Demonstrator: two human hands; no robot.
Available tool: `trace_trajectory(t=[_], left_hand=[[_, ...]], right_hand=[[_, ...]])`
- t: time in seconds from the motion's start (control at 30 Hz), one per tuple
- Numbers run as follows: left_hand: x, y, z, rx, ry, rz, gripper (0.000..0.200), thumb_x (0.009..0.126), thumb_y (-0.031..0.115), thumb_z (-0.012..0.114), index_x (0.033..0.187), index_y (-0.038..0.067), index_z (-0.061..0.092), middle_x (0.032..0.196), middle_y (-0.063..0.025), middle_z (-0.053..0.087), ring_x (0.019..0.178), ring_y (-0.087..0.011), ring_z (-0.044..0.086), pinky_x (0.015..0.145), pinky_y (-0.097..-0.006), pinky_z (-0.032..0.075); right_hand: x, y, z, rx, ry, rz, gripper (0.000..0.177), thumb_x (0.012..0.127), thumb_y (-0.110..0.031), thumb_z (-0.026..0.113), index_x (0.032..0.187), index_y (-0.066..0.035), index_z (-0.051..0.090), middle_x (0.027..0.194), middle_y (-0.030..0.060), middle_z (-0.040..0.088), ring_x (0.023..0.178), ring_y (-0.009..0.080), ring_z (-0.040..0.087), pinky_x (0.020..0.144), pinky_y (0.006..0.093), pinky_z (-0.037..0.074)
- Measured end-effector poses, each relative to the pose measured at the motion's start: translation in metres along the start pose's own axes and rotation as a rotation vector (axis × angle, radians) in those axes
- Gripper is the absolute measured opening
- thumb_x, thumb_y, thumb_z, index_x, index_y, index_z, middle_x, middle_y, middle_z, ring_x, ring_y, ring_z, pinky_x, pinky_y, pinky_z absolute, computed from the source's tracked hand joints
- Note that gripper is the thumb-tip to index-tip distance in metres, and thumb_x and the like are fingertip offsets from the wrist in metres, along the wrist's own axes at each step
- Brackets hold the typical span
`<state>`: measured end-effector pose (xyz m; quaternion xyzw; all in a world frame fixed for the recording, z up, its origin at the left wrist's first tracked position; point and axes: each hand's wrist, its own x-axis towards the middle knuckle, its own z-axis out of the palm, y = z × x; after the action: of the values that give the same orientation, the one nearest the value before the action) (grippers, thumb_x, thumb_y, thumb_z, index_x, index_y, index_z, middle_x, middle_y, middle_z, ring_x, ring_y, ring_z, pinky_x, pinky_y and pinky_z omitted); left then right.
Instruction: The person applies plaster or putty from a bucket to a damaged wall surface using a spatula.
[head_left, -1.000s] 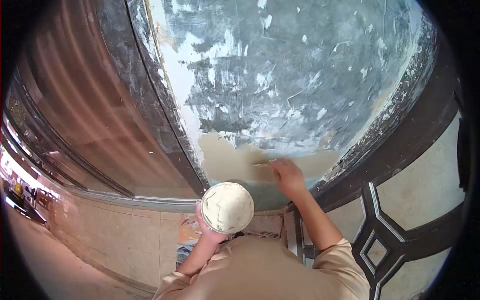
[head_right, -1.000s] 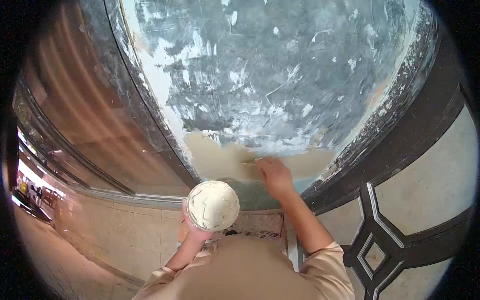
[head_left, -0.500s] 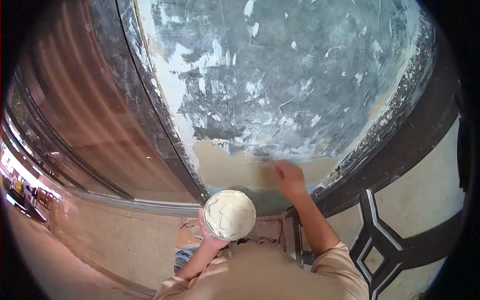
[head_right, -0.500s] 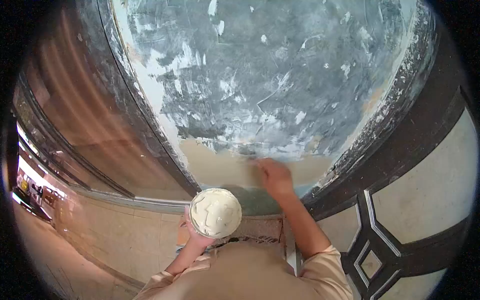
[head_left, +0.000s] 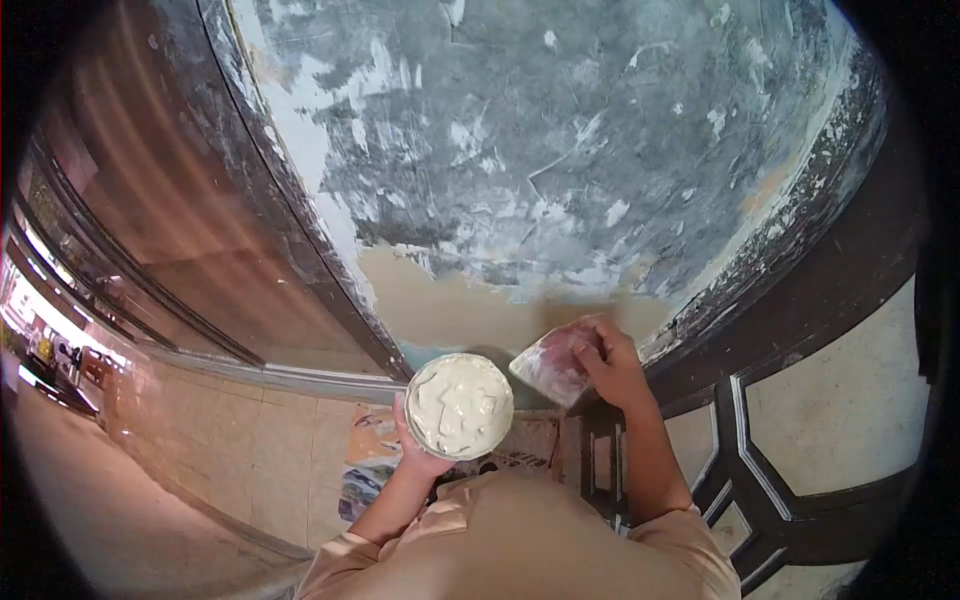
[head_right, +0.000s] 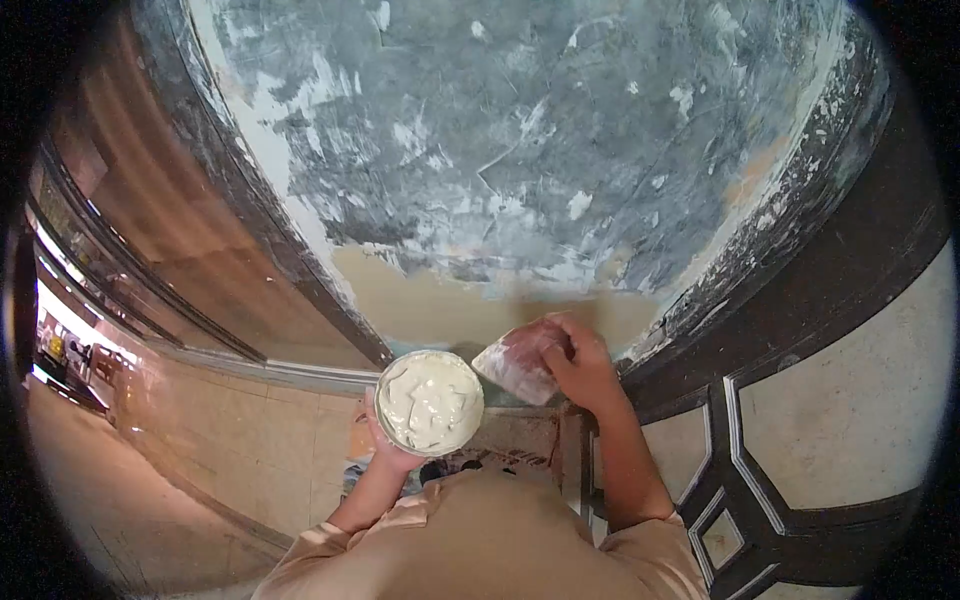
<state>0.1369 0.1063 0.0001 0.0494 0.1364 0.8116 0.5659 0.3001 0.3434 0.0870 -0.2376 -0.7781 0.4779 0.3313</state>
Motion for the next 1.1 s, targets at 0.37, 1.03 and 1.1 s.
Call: trace_trajectory(t=[0.37, 1.03, 1.1], left_hand=[[0.012, -0.049, 0.009, 0.042, -0.008, -0.051, 0.09, 0.085, 0.076, 0.035, 0.15, 0.014, 0.032, 0.154, -0.0156, 0.033, 0.138, -0.0383, 0.037, 0.112, -0.0584, 0.03], [0.01, -0.043, 0.0, 0.059, 0.066, 0.111, 0.088, 0.086, 0.076, 0.035, 0.151, 0.017, 0.032, 0.155, -0.0123, 0.031, 0.14, -0.0387, 0.032, 0.113, -0.0595, 0.026], [0.007, -0.038, -0.006, 0.045, 0.073, 0.114, 0.086, 0.086, 0.074, 0.036, 0.15, 0.017, 0.032, 0.155, -0.0124, 0.031, 0.14, -0.0386, 0.033, 0.113, -0.0596, 0.025]], right_hand=[[-0.019, 0.017, -0.017, -0.265, -0.281, 0.064, 0.036, 0.083, -0.019, 0.066, 0.115, -0.004, 0.063, 0.099, 0.0194, 0.068, 0.087, 0.0341, 0.066, 0.077, 0.0395, 0.051], [-0.032, 0.032, -0.029, -0.371, -0.329, -0.081, 0.024, 0.09, -0.023, 0.066, 0.104, -0.004, 0.063, 0.092, 0.0132, 0.066, 0.087, 0.0289, 0.061, 0.076, 0.0402, 0.048], [-0.036, 0.042, -0.022, -0.286, -0.345, 0.024, 0.022, 0.088, -0.02, 0.068, 0.104, -0.004, 0.063, 0.091, 0.0114, 0.065, 0.081, 0.0244, 0.061, 0.071, 0.0374, 0.048]])
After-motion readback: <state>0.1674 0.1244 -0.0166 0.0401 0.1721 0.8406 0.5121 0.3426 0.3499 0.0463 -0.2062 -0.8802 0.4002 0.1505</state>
